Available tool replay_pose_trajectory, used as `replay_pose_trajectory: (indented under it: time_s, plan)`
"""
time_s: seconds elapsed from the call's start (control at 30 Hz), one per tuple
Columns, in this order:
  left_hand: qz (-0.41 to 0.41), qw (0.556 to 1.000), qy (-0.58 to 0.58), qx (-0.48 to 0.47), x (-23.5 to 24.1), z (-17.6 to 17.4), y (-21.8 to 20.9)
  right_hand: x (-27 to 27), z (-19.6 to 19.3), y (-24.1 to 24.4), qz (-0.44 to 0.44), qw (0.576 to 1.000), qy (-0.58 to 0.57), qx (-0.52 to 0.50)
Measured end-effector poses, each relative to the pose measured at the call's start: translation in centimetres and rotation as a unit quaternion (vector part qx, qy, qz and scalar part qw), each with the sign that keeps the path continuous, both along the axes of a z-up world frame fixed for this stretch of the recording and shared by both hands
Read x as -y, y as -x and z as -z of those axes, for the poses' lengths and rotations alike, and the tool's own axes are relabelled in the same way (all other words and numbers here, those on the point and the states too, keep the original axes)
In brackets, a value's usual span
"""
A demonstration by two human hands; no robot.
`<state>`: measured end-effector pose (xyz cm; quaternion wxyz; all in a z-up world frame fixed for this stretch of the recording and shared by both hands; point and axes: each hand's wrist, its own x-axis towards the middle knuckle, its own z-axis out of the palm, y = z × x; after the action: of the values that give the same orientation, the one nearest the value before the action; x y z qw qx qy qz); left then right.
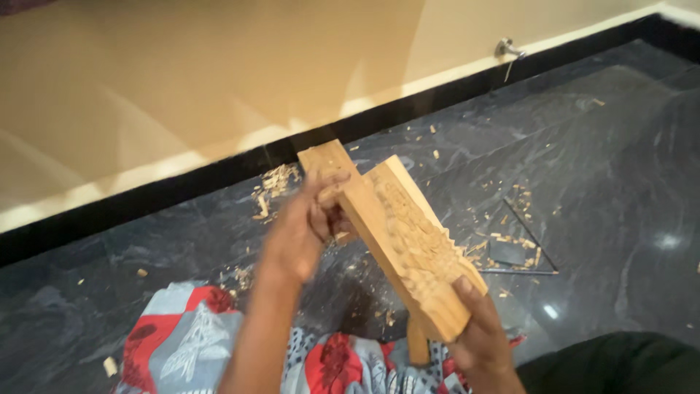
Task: The person carves a detailed figure into a rectangular wooden block using a chisel and mallet. They hold the wood steady with one hand while striking the chisel with the mallet to remove wood shavings and refine the relief carving.
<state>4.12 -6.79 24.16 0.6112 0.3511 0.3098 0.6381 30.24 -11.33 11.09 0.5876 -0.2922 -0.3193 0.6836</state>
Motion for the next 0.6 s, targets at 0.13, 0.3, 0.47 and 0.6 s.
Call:
replay_pose_trajectory:
  time_s: [0.13,0.3,0.47,0.6]
  plan:
    - [-0.052,0.991,-0.04,0.118,3.9,4.7,-6.4,0.2,0.7,0.6,0.043,0.995,-0.008,0.088]
    - [-0.105,0.985,-0.066,0.12,3.7,7.2,-6.7,-0.2,4.6,0.5,-0.008,0.983,-0.044,0.179]
    - [-0.131,0.985,-0.071,0.089,4.6,7.1,-5.9,-1.0,4.2,0.1,-0.052,0.998,0.006,-0.043]
    - [-0.11,0.989,-0.038,0.086,5.3,7.0,-4.7,-1.2,0.9,0.4,-0.012,0.995,0.053,0.081]
